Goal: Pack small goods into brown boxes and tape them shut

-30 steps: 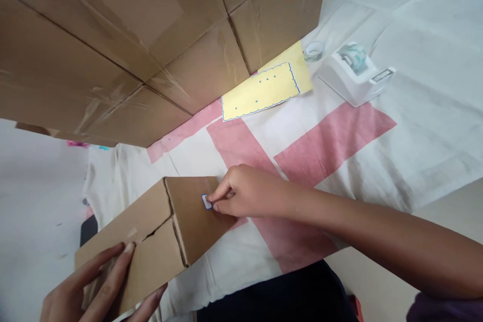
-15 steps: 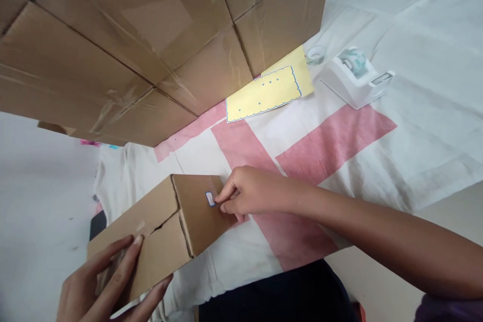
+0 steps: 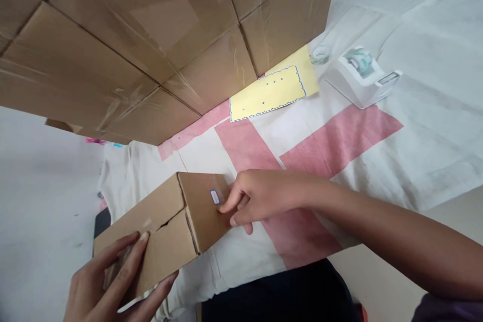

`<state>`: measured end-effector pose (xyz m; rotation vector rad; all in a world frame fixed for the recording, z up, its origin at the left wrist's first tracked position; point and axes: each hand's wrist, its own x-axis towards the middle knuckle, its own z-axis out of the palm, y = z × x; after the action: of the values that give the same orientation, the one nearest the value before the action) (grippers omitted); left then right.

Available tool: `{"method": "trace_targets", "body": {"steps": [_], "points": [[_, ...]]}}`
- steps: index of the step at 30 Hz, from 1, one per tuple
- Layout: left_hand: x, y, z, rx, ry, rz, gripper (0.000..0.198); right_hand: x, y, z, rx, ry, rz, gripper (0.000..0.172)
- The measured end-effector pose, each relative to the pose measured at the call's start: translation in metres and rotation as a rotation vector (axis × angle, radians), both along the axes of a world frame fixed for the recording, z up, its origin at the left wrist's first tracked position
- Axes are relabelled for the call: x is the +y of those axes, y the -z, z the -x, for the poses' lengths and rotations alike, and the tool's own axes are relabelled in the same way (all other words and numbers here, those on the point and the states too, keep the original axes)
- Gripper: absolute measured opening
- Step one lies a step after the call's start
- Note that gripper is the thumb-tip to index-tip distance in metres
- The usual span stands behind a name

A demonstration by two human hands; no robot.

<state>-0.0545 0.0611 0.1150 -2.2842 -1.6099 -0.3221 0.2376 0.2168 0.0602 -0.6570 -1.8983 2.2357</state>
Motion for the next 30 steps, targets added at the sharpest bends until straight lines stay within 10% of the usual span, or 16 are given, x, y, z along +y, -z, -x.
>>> {"method": "trace_targets", "body": {"steps": [5, 11, 17, 23, 30], "points": [[0.002, 0.0, 0.0, 0.0, 0.01, -0.005, 0.083, 0.008, 0.001, -0.004, -0.031, 0.076, -0.09, 0.048], [0.005, 0.003, 0.001, -0.004, 0.051, -0.034, 0.071, 0.009, -0.008, -0.005, -0.05, -0.312, 0.029, 0.034], [0.007, 0.001, -0.002, -0.052, 0.05, -0.065, 0.057, 0.011, 0.005, -0.001, -0.077, -0.021, -0.235, 0.033], [0.011, 0.003, -0.004, -0.108, 0.041, -0.093, 0.048, 0.009, 0.032, 0.013, 0.063, 0.113, -0.64, 0.13], [0.017, 0.026, 0.014, -0.089, 0.141, -0.247, 0.047, -0.018, 0.04, 0.041, 0.069, 0.188, -0.785, 0.165]]}}
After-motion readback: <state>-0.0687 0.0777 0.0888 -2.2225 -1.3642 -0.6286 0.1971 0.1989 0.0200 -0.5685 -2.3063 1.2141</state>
